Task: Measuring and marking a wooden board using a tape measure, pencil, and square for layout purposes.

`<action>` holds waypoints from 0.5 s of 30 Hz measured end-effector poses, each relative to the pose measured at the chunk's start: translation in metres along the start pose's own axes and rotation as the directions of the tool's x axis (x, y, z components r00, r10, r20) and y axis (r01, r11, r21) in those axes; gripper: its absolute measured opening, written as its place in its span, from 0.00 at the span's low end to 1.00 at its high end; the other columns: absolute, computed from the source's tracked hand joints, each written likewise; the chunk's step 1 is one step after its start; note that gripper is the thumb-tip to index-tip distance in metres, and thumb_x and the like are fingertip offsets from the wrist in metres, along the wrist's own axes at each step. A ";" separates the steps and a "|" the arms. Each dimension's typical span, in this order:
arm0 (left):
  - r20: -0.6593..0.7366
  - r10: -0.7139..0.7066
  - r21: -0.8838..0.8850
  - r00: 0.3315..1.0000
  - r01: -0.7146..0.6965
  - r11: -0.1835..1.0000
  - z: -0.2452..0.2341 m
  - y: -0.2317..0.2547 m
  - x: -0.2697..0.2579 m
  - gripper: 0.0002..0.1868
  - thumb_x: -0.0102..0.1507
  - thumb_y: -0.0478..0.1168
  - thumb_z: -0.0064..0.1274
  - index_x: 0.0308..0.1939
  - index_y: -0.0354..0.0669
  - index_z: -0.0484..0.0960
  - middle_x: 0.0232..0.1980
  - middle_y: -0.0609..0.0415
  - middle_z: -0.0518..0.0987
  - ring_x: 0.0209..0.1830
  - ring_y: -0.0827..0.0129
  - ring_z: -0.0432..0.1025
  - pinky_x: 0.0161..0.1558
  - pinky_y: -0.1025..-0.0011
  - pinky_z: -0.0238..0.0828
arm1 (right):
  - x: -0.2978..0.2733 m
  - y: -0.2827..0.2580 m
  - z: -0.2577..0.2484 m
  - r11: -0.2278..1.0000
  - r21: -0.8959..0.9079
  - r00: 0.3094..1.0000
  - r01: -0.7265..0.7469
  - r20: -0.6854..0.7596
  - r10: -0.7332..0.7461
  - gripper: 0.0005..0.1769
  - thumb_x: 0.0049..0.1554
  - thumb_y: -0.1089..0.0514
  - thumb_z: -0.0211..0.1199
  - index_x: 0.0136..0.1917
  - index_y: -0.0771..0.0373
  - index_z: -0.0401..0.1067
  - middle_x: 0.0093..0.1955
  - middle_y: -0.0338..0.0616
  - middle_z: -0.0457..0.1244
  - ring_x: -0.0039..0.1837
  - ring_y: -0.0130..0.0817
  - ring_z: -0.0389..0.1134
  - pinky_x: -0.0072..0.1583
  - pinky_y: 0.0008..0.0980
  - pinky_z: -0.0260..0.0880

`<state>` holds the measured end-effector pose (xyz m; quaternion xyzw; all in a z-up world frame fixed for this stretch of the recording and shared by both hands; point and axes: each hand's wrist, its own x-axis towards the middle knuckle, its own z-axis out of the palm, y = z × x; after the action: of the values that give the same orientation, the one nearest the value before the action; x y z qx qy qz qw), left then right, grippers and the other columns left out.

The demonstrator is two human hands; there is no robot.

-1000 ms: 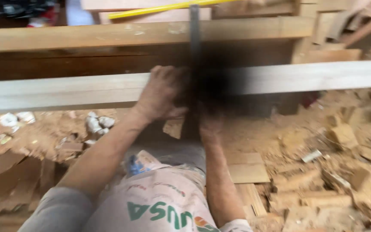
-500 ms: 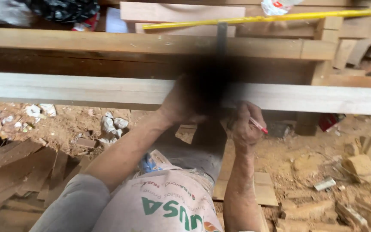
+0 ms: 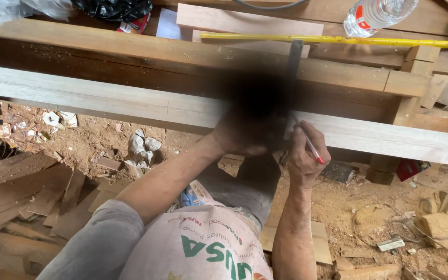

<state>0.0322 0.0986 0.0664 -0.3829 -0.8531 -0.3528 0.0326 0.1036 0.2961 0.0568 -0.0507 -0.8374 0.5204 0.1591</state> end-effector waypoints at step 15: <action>0.059 -0.029 -0.043 0.998 0.031 0.999 0.027 -0.017 -0.012 0.30 0.59 0.73 0.44 0.44 0.55 0.79 0.44 0.55 0.74 0.50 0.59 0.71 0.53 0.57 0.68 | 0.006 -0.014 0.006 0.800 -0.513 0.945 0.310 0.079 -0.316 0.05 0.63 0.73 0.56 0.48 0.78 0.73 0.38 0.68 0.67 0.46 0.59 0.73 0.47 0.52 0.77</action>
<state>0.0352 0.0999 0.0325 -0.3808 -0.8515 -0.3604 -0.0060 0.0977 0.2863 0.0683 0.0444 -0.9422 0.2416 0.2278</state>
